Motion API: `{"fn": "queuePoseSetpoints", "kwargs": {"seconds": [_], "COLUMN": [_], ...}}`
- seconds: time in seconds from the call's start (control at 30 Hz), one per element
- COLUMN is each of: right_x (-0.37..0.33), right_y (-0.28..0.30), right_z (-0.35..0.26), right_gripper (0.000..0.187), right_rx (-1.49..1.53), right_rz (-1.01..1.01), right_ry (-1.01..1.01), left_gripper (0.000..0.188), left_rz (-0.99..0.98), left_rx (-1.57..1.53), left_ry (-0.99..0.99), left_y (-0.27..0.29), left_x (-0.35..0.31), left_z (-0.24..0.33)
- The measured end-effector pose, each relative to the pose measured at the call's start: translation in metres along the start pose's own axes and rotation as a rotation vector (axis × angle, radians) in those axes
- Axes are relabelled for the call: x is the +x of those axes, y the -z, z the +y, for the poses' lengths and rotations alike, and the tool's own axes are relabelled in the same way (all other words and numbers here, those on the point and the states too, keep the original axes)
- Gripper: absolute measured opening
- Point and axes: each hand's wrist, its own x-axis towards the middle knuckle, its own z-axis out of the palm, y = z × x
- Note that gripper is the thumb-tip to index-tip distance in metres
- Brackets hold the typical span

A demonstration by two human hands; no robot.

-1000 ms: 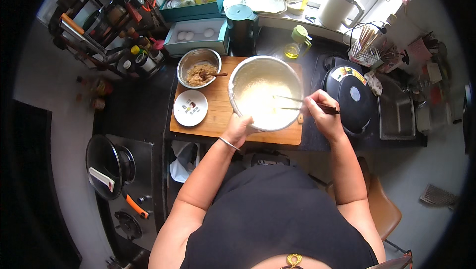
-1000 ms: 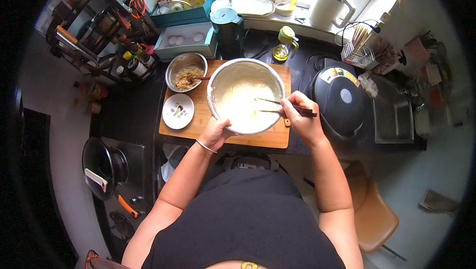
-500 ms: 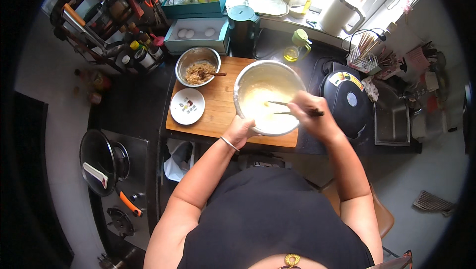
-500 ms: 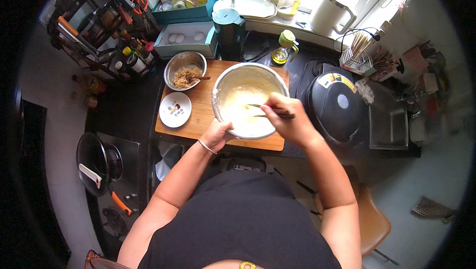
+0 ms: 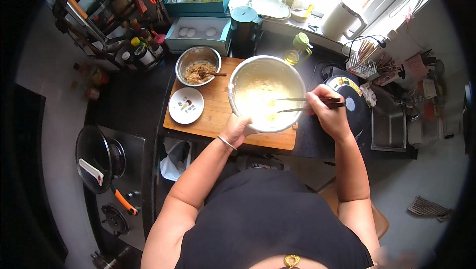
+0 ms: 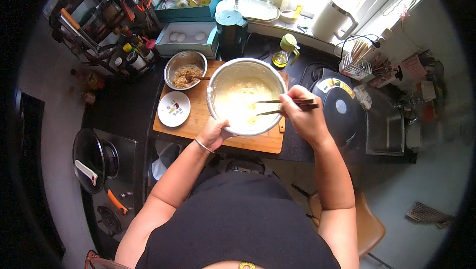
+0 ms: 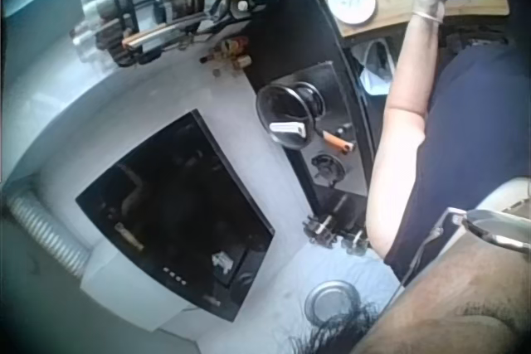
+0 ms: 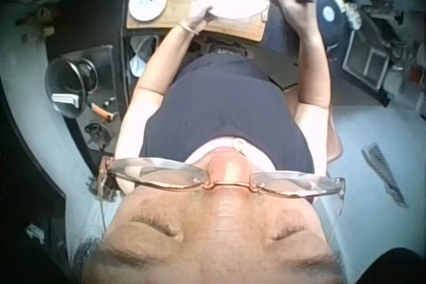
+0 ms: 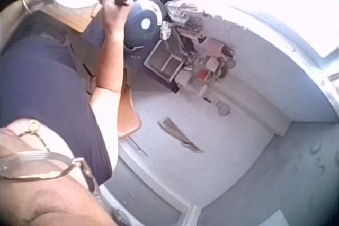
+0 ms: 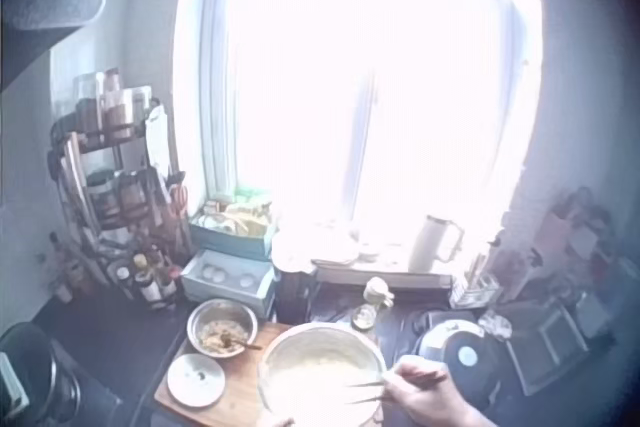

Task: The person stirs a pale yellow batter in a metal bowl using chopsticks. They then walk to the refrigerator, open it, and remove a plastic bag containing shrimp.

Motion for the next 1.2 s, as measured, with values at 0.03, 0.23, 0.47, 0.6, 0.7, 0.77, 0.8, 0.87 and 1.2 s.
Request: {"fn": "queuePoseSetpoints", "kwargs": {"seconds": [0.03,0.23,0.47,0.6,0.7,0.77,0.8,0.87,1.2], "right_x": [-0.002,0.012,0.026,0.025,0.038,0.034,0.031,0.031,0.041], "right_y": [0.004,-0.033,-0.021,-0.011,-0.014,-0.028,-0.028,-0.011,-0.004], "right_z": [-0.001,0.027,0.042,0.02,0.038,0.038,0.033,0.019,0.045], "right_gripper": [0.013,0.01,0.019,0.016,0.017,0.016,0.017,0.017,0.019], "right_rx": [-0.009,0.22,0.176,-0.025,0.068,0.091,0.097,0.094,0.01], "right_rz": [0.058,0.075,0.16,-0.031,0.14,0.068,-0.008,-0.105,0.022], "right_ry": [-0.016,-0.001,-0.013,-0.238,-0.106,0.052,-0.028,-0.314,-0.211], "left_gripper": [0.052,0.052,0.052,0.049,0.047,0.047,0.045,0.044,0.05], "left_rz": [0.004,0.071,0.031,0.09,0.061,0.056,0.103,0.087,0.105], "left_rx": [-0.008,0.106,0.113,0.099,0.142,0.179,0.093,0.109,0.131], "left_ry": [0.001,0.124,0.179,0.155,0.166,0.171,0.177,0.153,0.163], "left_y": [-0.002,-0.02,-0.02,-0.014,-0.007,-0.013,-0.01,-0.002,0.002], "left_x": [0.0,-0.004,-0.001,-0.005,0.001,0.005,0.005,0.002,-0.001], "left_z": [-0.001,-0.002,-0.008,-0.004,-0.005,-0.012,-0.014,-0.01,-0.013]}}
